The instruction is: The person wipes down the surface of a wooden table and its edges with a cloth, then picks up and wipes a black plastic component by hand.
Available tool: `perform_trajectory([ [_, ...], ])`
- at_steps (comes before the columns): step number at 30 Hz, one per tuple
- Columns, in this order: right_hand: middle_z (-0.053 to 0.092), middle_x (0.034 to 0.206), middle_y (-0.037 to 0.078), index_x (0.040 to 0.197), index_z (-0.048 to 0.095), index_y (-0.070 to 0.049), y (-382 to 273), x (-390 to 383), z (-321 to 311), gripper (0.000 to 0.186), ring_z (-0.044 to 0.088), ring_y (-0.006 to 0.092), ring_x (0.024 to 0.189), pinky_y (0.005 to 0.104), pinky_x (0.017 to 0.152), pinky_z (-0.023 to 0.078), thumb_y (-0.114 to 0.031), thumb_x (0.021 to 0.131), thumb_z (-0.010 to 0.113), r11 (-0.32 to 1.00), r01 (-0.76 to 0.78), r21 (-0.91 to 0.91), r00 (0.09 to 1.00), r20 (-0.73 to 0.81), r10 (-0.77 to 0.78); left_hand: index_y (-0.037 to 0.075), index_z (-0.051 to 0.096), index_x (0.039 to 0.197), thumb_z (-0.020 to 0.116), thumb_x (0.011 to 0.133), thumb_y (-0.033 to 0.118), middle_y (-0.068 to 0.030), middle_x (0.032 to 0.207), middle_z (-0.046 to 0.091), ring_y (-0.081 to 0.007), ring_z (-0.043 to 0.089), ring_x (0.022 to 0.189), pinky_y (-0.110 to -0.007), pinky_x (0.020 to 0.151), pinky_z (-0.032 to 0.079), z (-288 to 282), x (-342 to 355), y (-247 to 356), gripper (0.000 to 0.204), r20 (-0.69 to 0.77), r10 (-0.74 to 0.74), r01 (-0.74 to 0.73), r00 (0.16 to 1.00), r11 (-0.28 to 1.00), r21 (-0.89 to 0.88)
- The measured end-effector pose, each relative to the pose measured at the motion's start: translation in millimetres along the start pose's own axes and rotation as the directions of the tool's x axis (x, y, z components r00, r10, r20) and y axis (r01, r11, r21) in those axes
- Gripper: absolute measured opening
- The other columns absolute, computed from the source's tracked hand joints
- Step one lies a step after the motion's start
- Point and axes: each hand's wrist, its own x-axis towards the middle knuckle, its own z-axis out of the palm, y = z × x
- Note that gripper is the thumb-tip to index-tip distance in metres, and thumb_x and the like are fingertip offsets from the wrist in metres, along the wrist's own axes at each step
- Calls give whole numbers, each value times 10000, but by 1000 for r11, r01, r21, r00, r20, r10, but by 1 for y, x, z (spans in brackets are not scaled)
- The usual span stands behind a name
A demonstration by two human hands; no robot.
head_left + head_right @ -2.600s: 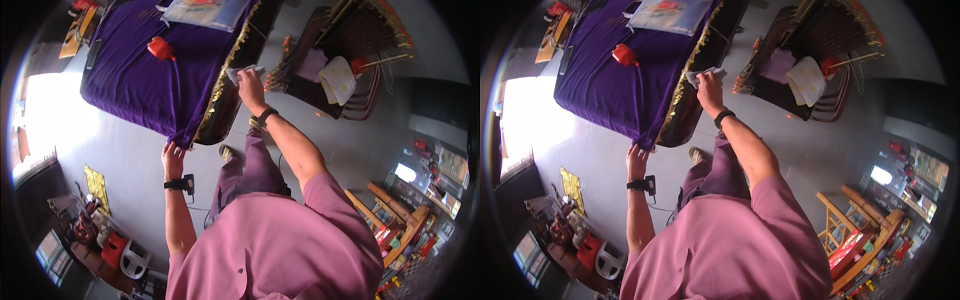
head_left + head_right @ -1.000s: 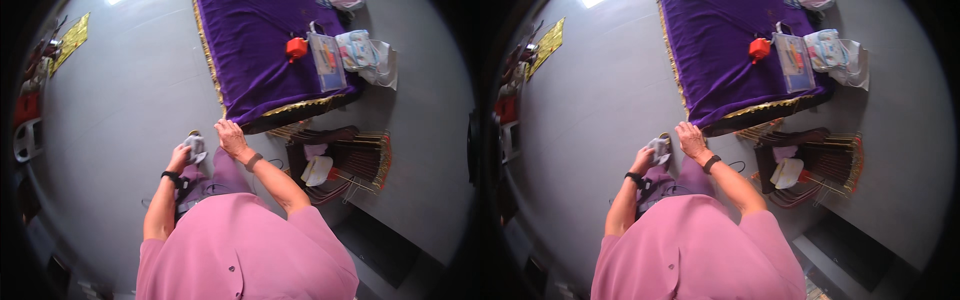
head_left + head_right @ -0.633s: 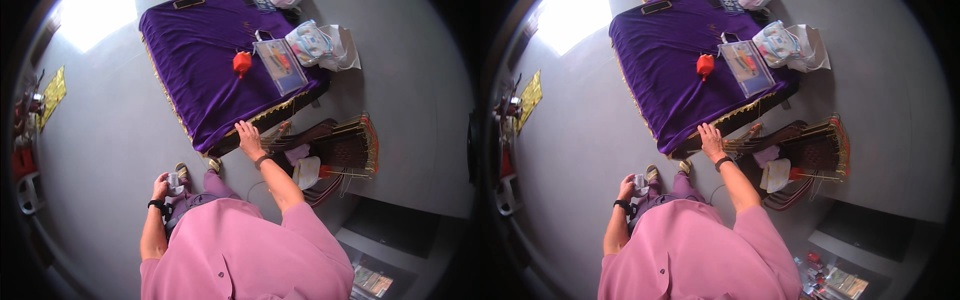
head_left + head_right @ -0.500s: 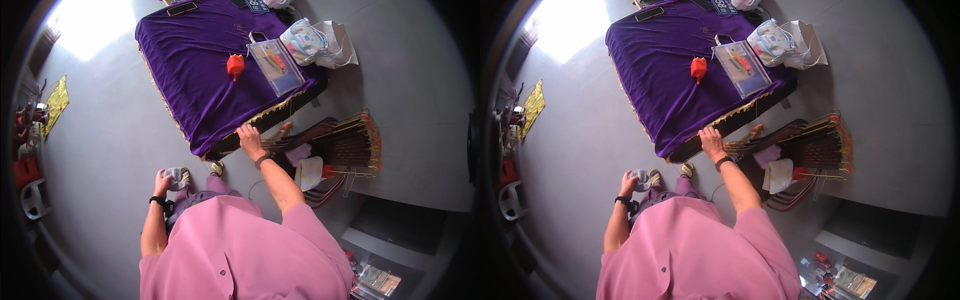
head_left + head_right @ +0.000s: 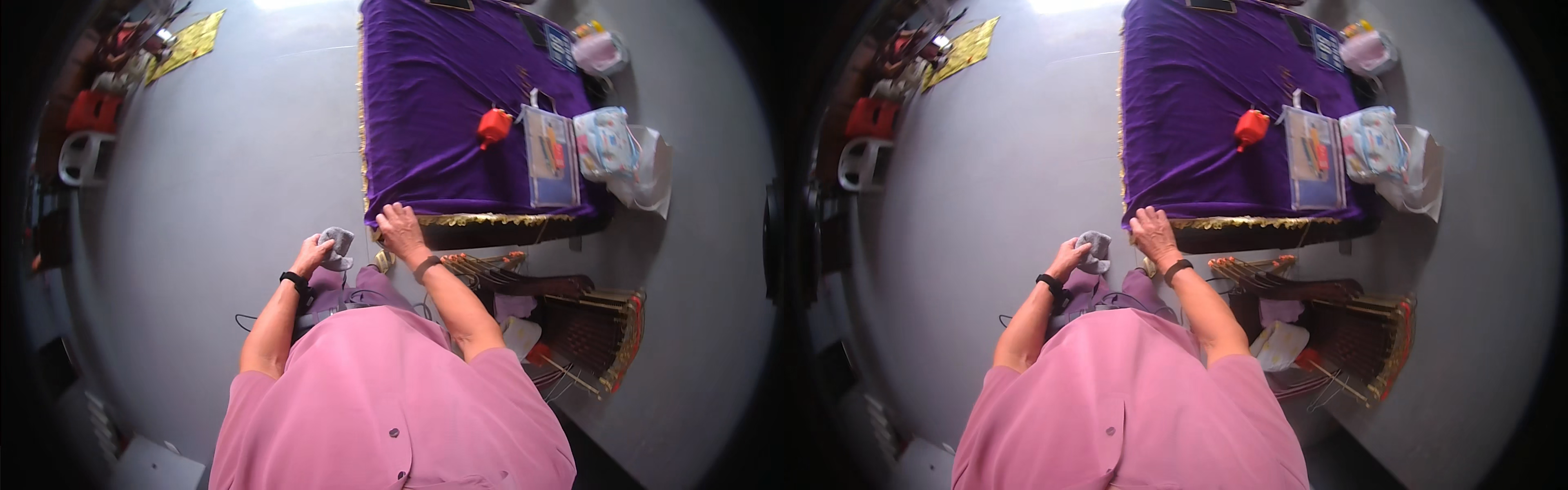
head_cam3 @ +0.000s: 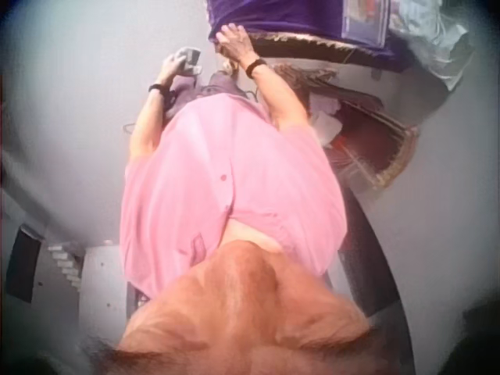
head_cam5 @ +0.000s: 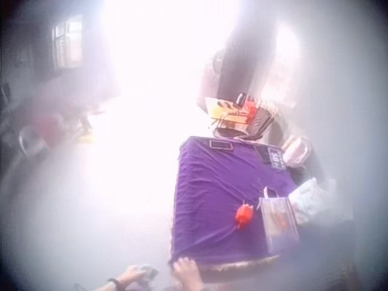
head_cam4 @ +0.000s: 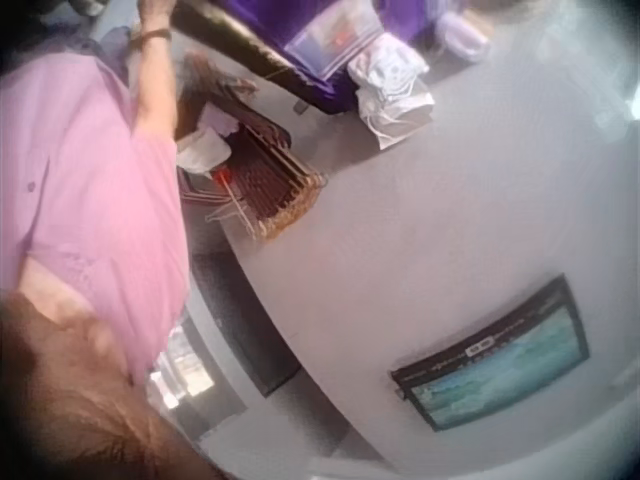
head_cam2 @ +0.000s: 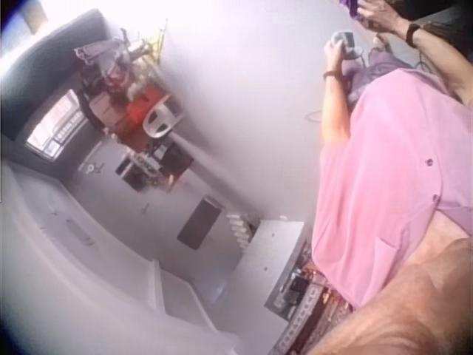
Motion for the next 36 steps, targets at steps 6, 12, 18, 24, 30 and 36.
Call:
perform_trajectory([
  [6, 659, 836, 161, 931, 642, -30, 25, -8, -28, 132, 639, 312, 745, 421, 713, 507, -159, 954, 632, 499, -506, 703, 661, -56, 749, -8, 653, 1199, 656, 967, 182, -51, 1014, 706, -129, 656, 871, -290, 784, 533, -19, 4, -41, 299, -107, -57, 40, 993, 987, -153],
  [12, 670, 758, 149, 893, 653, 32, 60, -124, -2, 264, 637, 255, 734, 413, 725, 503, -225, 903, 716, 264, -832, 489, 421, 244, 874, -6, 653, 1178, 648, 927, 170, -45, 1013, 693, -121, 633, 890, -287, 801, 517, -14, 34, -25, 306, -95, -8, 8, 995, 1000, 1],
  [18, 474, 1458, 192, 1354, 547, -77, 37, -76, -35, 487, 530, 347, 1251, 438, 1038, 421, -140, 897, 701, 754, -629, 189, 747, -124, 654, -26, 571, 1175, 615, 919, 255, -217, 1064, 681, -309, 671, 993, -408, 867, 528, 22, 67, 19, 382, -243, 154, -139, 958, 987, 79],
  [24, 378, 1588, 177, 1527, 443, -149, 71, 17, 10, 628, 382, 373, 1438, 529, 1169, 310, -321, 961, 650, 858, -513, -28, 853, -127, 506, 18, 553, 1231, 654, 911, 166, -262, 1249, 547, -443, 541, 1202, -482, 1014, 457, 139, 27, 40, 366, -81, 443, -403, 893, 866, 296],
  [30, 325, 1610, 190, 1573, 349, -106, 74, 22, 54, 675, 314, 384, 1482, 562, 1205, 245, -395, 1000, 559, 714, -696, -77, 717, -144, 682, 15, 459, 1425, 609, 921, 25, -322, 1507, 350, -521, 234, 1480, -551, 1202, 272, 169, 21, 52, 526, -128, 595, -518, 793, 770, 372],
  [36, 291, 1617, 211, 1581, 302, -68, 73, 31, 54, 681, 282, 392, 1495, 578, 1208, 226, -373, 1012, 520, 723, -673, -156, 739, -104, 666, 27, 502, 1465, 591, 1000, 240, -304, 1620, 228, -496, 229, 1493, -511, 1219, 286, 138, 131, 144, 519, -140, 731, -547, 668, 610, 573],
])
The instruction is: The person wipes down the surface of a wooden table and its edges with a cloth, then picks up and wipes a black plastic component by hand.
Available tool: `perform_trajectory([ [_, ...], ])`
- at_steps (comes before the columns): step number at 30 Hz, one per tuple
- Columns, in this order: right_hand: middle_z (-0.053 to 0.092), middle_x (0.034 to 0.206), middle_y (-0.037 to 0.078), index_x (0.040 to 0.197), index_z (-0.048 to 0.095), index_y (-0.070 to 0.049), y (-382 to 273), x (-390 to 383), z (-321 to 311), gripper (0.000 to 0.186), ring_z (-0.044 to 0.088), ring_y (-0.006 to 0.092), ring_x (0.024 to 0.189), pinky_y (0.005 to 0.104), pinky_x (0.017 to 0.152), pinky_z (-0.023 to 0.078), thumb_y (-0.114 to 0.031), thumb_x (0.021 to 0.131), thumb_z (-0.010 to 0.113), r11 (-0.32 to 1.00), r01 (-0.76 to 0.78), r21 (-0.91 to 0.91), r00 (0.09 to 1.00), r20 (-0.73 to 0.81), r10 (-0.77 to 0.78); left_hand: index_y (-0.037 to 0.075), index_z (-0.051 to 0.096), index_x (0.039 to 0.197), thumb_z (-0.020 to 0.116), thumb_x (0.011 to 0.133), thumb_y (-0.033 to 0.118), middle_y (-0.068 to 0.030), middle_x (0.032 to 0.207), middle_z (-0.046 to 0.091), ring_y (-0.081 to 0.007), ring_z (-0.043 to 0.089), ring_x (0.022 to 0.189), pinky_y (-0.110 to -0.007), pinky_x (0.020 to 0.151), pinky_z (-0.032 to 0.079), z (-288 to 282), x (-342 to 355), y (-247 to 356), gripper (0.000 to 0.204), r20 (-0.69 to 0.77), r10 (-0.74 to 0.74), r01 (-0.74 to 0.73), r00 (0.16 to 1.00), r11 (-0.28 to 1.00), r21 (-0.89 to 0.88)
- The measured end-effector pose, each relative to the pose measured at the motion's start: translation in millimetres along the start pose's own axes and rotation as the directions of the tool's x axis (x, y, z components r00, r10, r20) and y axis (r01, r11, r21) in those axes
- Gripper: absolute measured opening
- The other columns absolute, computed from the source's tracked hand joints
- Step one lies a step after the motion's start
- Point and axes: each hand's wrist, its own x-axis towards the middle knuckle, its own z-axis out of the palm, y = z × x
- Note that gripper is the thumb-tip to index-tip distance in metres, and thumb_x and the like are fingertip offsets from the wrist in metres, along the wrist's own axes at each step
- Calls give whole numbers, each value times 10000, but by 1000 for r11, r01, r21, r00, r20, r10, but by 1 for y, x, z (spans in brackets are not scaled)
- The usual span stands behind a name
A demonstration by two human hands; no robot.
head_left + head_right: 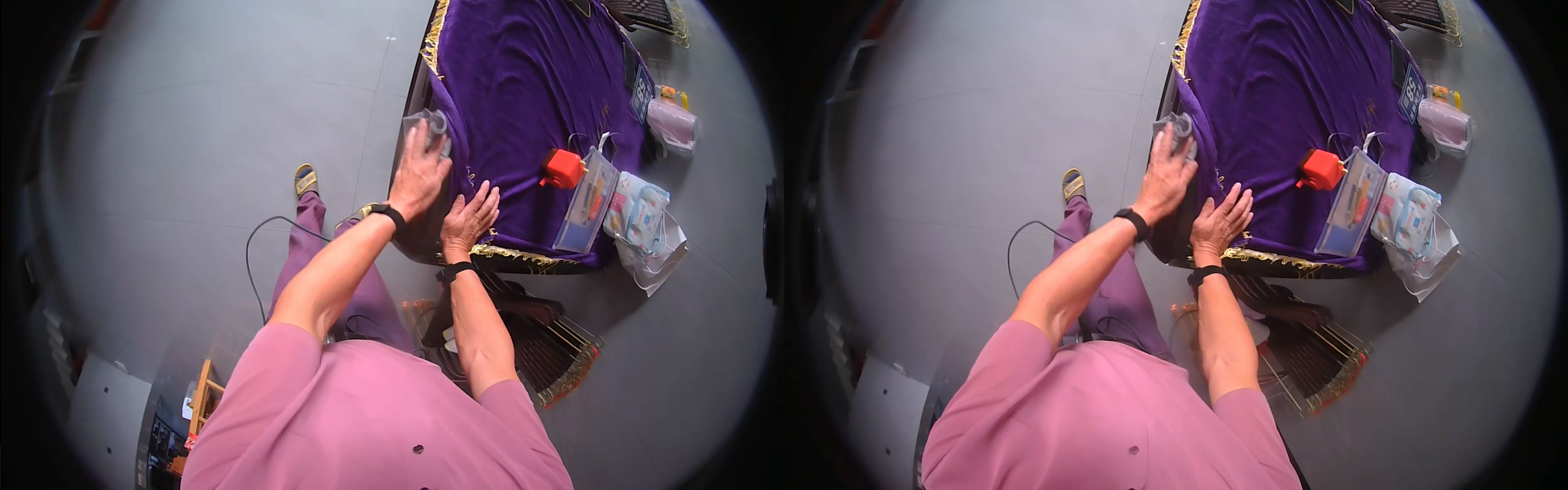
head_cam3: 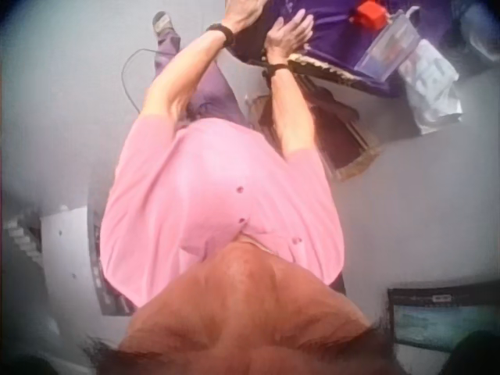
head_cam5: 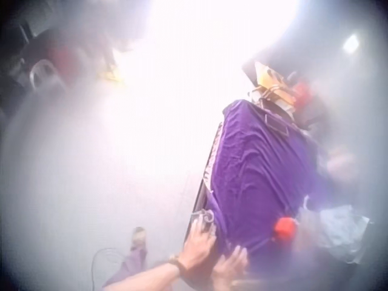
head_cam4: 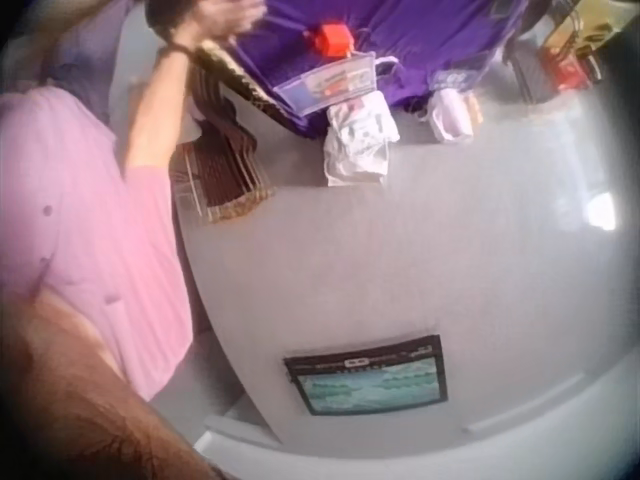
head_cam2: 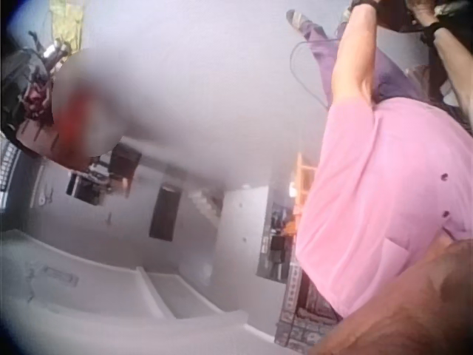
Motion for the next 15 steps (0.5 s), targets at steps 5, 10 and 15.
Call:
perform_trajectory([
  [5, 269, 1614, 240, 1582, 291, -59, 3, -3, 2, 714, 260, 413, 1499, 578, 1212, 206, -290, 965, 566, 1000, -5, 6, 1000, -3, 5, 53, 441, 1517, 572, 1005, 200, -292, 1639, 200, -500, 177, 1518, -532, 1231, 243, -13, -105, 7, 549, 318, 53, -66, 946, 997, 28],
  [10, 258, 1618, 240, 1587, 282, -51, -1, -3, -5, 692, 265, 416, 1493, 556, 1218, 194, -285, 984, 529, 1000, -10, -6, 1000, 29, 10, 28, 402, 1530, 584, 993, 225, -300, 1623, 233, -501, 187, 1512, -508, 1237, 239, -20, -148, -9, 600, 321, -53, 130, 946, 966, -222],
  [15, 303, 1596, 240, 1574, 324, -52, -2, 1, -4, 635, 314, 425, 1454, 530, 1205, 230, -298, 1011, 484, 999, 34, -21, 999, -15, -35, 29, 371, 1548, 449, 1064, 259, -264, 1579, 362, -490, 235, 1493, -512, 1236, 221, 21, -43, -53, 541, 74, -230, 241, 970, 903, -357],
])
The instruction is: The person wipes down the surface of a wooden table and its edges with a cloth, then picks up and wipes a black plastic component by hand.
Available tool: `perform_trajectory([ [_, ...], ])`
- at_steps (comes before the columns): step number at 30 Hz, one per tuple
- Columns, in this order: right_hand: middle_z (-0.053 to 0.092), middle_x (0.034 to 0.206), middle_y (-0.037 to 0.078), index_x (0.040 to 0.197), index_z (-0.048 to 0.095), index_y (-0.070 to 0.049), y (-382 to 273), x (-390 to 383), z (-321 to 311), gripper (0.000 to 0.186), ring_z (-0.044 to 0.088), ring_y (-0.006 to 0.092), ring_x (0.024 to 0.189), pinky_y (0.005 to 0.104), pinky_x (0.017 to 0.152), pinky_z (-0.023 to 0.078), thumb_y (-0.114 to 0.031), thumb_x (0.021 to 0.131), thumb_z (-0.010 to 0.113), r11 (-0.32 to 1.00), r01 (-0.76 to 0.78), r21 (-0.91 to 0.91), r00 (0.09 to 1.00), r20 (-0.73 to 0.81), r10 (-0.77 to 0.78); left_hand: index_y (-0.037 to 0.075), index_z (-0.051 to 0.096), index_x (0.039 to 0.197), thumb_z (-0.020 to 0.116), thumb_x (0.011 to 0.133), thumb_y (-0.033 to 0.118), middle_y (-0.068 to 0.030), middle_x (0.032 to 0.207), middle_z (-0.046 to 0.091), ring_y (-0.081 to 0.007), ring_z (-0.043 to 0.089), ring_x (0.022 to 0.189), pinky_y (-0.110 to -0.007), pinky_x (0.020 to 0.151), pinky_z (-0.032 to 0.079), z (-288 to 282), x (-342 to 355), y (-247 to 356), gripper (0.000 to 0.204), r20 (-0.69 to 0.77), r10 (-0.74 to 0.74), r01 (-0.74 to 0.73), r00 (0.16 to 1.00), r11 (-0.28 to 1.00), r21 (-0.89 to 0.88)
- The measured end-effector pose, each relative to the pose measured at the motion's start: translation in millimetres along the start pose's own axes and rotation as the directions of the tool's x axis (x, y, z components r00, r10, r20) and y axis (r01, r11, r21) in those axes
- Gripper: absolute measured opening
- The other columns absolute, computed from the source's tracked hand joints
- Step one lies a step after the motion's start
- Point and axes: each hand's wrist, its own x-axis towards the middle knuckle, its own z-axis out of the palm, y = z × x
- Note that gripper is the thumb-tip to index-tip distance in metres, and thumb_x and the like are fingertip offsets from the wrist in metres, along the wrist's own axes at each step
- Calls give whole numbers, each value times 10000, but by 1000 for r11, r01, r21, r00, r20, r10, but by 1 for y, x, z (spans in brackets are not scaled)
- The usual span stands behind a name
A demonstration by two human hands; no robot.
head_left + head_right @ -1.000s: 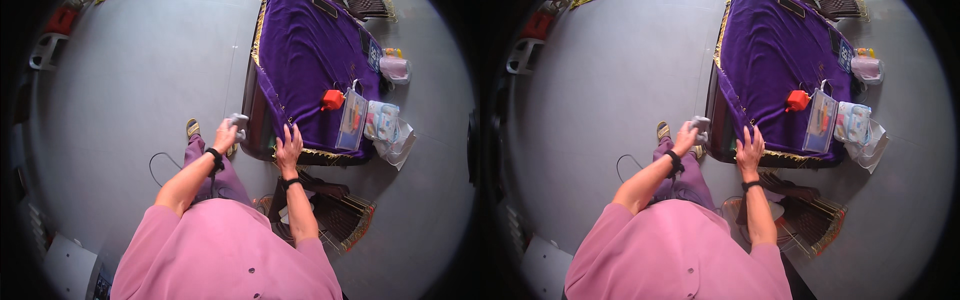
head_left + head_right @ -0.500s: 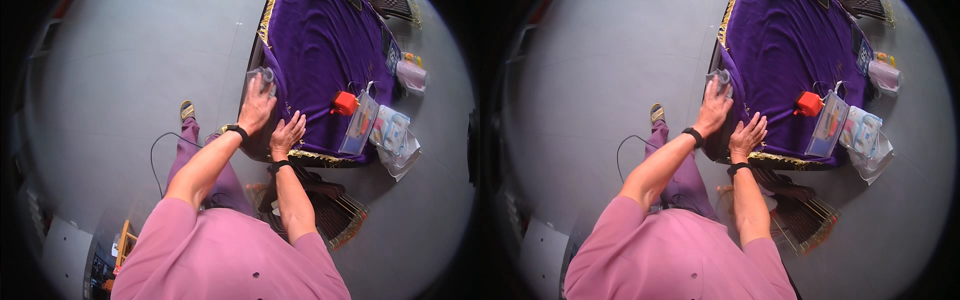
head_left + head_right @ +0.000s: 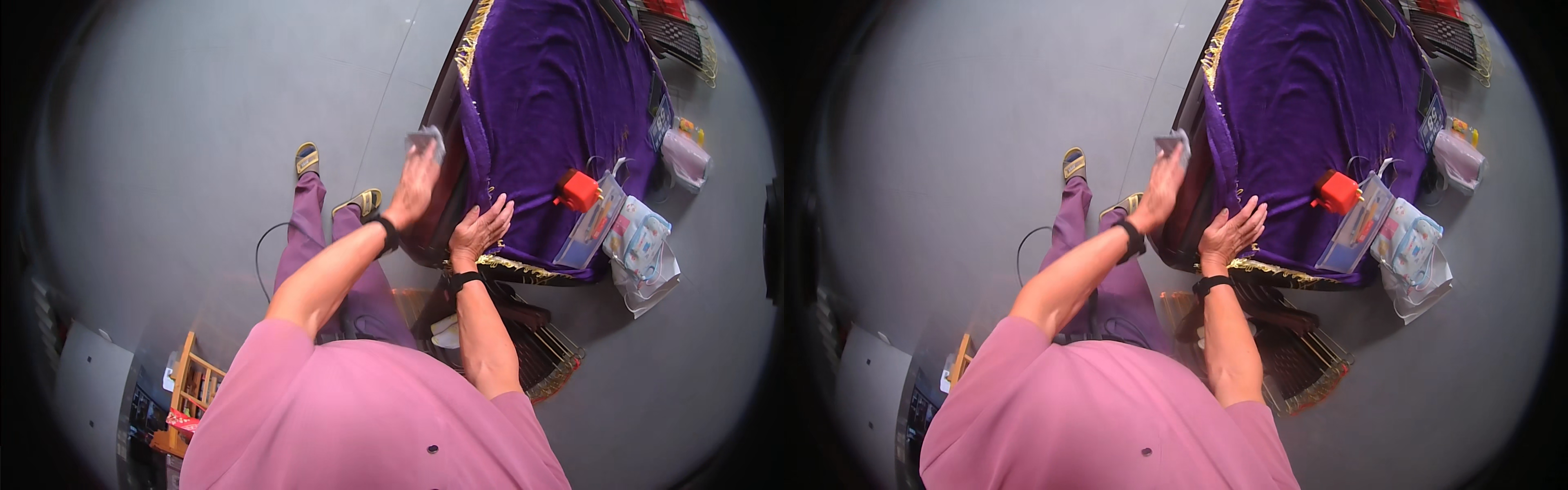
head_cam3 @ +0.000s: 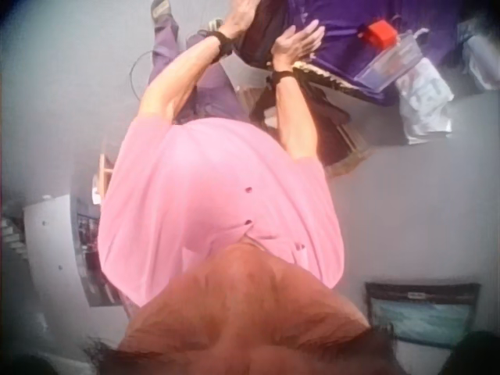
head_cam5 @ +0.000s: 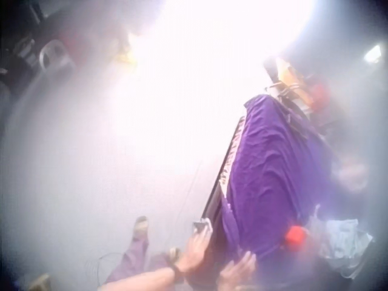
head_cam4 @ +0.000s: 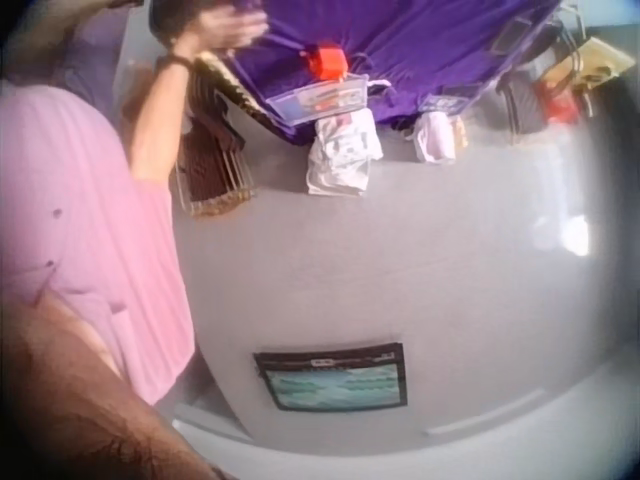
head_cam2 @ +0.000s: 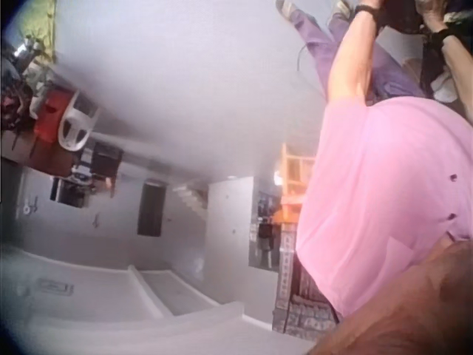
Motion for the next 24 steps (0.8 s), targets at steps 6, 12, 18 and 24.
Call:
perform_trajectory([
  [6, 266, 1618, 230, 1579, 300, -28, 2, -2, 3, 689, 266, 401, 1493, 543, 1220, 205, -279, 980, 531, 1000, -14, 19, 1000, 21, 13, 32, 357, 1568, 372, 1096, 398, -264, 1533, 428, -434, 359, 1434, -475, 1199, 273, 40, -106, -50, 598, -92, -568, 565, 818, 823, -55],
  [12, 261, 1617, 231, 1577, 300, -24, 1, -1, 1, 684, 268, 401, 1489, 537, 1223, 204, -275, 982, 523, 999, -10, 41, 1000, 21, 10, 66, 551, 1449, 383, 1078, 479, -147, 1378, 612, -242, 551, 1291, -367, 1075, 432, 15, -42, -86, 580, 251, -757, 780, 604, 496, -381],
  [18, 267, 1611, 240, 1580, 291, -24, 1, -2, -1, 696, 270, 417, 1484, 548, 1221, 201, -285, 978, 523, 1000, 7, 22, 1000, 21, -8, -15, 542, 1398, 427, 1053, 296, -272, 1352, 584, -436, 532, 1276, -465, 1103, 408, 16, 106, -37, 479, -128, -295, 243, 947, 917, -316],
  [24, 305, 1595, 237, 1575, 326, -48, -1, 0, 1, 649, 313, 418, 1456, 527, 1202, 234, -296, 999, 493, 1000, 11, 4, 1000, -14, -11, 18, 354, 1546, 518, 1019, 222, -330, 1470, 423, -503, 388, 1384, -517, 1177, 309, 11, 15, 31, 589, -98, -43, 49, 994, 997, 66],
])
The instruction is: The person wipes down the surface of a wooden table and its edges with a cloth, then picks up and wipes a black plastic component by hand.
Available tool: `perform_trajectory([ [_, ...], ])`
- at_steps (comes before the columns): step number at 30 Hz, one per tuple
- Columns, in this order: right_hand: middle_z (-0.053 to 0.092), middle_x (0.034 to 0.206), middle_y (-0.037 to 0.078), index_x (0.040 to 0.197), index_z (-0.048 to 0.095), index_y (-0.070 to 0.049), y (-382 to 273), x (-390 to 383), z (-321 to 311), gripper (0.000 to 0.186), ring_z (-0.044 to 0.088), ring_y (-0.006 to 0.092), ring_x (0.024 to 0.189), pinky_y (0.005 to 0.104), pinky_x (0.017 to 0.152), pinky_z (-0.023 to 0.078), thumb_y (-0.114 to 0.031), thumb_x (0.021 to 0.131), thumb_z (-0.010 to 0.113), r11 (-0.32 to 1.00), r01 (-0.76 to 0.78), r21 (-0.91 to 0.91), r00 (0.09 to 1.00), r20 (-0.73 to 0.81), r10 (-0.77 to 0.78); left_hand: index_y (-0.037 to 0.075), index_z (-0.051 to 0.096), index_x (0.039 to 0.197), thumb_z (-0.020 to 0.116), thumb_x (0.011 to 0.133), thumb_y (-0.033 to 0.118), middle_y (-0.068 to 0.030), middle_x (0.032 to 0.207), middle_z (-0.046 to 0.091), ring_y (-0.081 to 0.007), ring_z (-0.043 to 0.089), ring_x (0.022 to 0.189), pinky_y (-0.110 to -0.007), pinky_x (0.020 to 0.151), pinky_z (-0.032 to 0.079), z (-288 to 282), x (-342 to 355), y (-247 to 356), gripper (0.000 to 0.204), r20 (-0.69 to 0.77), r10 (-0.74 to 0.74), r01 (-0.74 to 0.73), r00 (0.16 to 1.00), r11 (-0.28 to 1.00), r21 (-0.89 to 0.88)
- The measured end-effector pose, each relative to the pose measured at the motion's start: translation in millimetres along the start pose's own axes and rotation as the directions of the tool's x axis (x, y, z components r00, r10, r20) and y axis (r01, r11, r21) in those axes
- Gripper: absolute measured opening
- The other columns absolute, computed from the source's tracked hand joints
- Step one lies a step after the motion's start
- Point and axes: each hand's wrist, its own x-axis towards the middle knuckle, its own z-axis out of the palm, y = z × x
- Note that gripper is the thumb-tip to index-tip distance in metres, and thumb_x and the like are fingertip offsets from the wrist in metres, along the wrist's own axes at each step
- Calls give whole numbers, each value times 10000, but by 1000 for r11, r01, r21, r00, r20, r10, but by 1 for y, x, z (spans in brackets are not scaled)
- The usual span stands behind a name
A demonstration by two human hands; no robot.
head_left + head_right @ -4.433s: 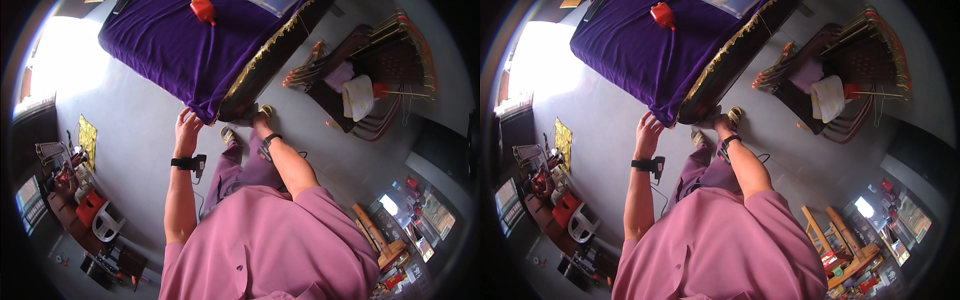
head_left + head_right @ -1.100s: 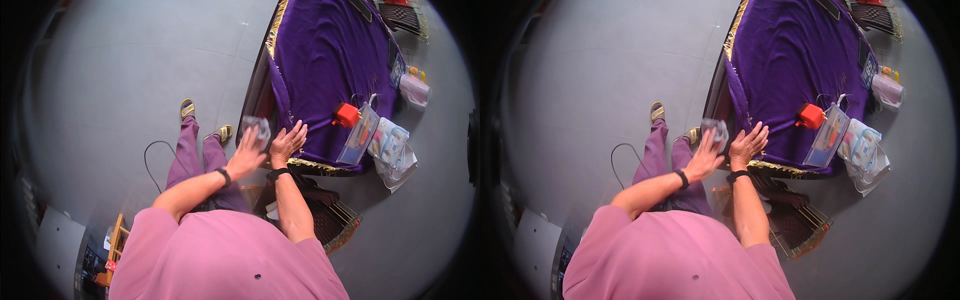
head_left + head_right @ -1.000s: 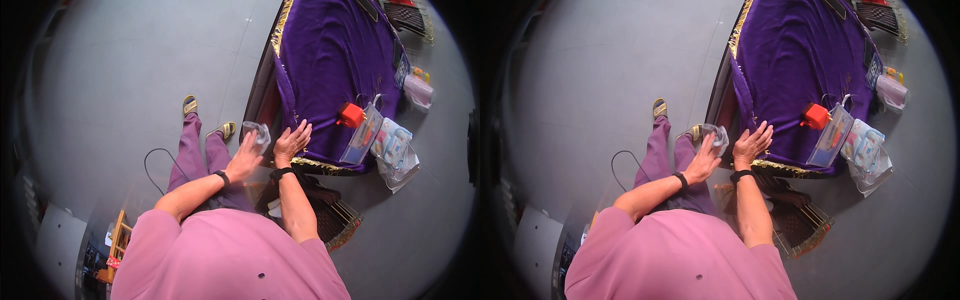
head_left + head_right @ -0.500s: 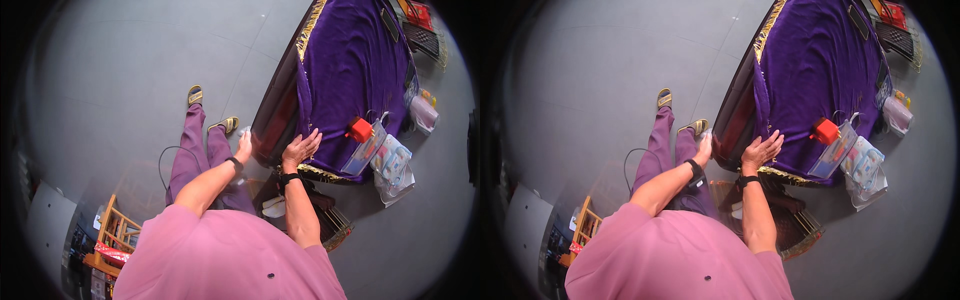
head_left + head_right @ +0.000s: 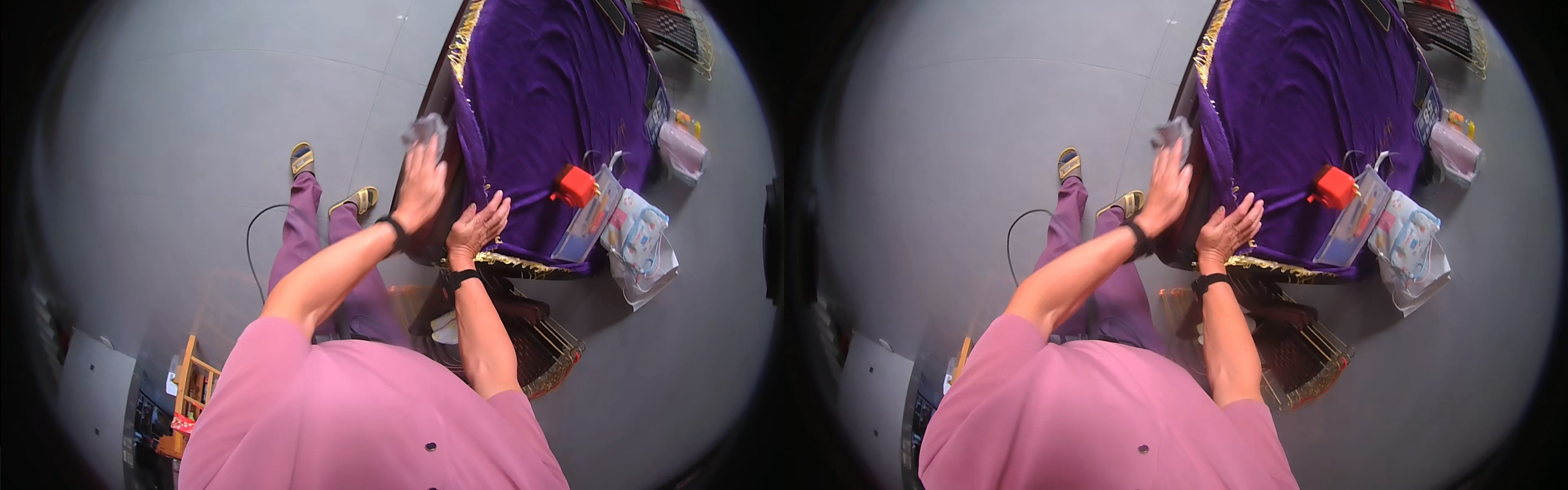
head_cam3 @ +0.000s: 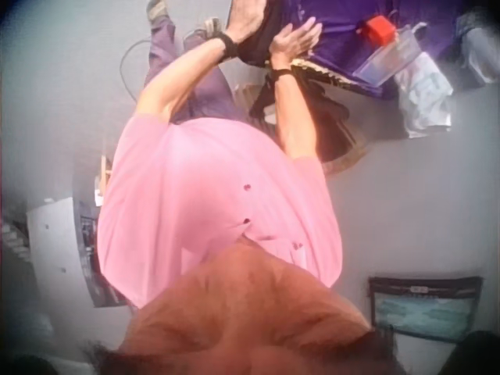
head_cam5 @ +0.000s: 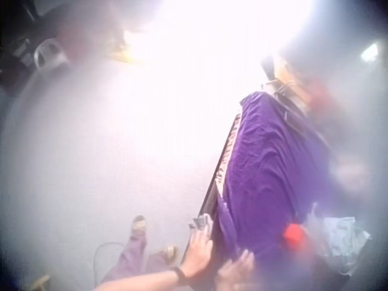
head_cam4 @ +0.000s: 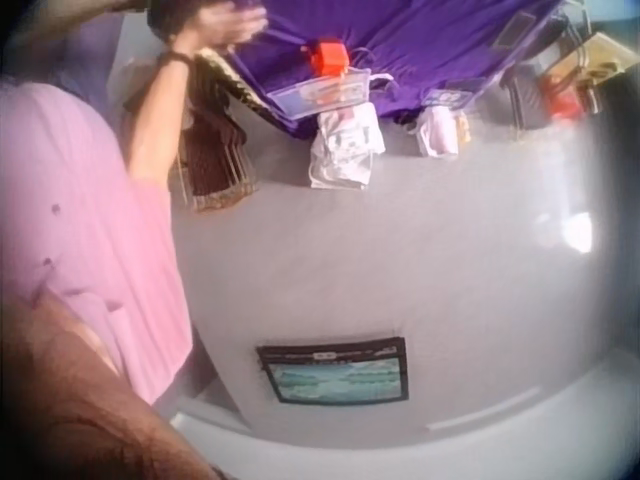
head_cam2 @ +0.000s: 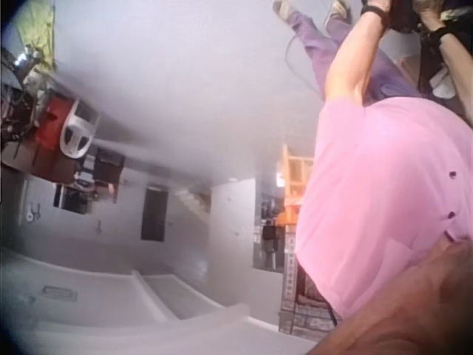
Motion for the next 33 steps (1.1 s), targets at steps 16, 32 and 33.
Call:
perform_trajectory([
  [16, 336, 1588, 241, 1552, 344, -23, 6, -4, 7, 768, 298, 410, 1490, 584, 1222, 207, -358, 924, 633, 999, -39, -1, 997, -68, 39, 103, 578, 994, 475, 1061, 242, 26, 835, 486, -99, 459, 736, -320, 651, 395, -16, -144, -37, 186, 278, -740, 746, 612, 423, -515],
  [32, 566, 1259, 140, 1316, 552, -45, 173, -147, -90, 548, 609, 293, 1107, 398, 964, 500, -88, 794, 713, 710, 443, 547, 896, -275, -348, 5, 608, 1225, 523, 1080, 263, -31, 1062, 633, -116, 606, 909, -272, 788, 498, 2, -217, 59, 308, 314, -219, 317, 924, 898, -306],
  [33, 617, 1178, 110, 1277, 591, -57, 202, -181, -82, 519, 641, 266, 1039, 374, 894, 537, -62, 768, 692, 763, 394, 512, 913, -123, -388, 6, 607, 1229, 526, 1078, 265, -34, 1076, 635, -119, 610, 922, -278, 799, 502, 3, -218, 57, 310, 368, -191, 298, 910, 919, -259],
])
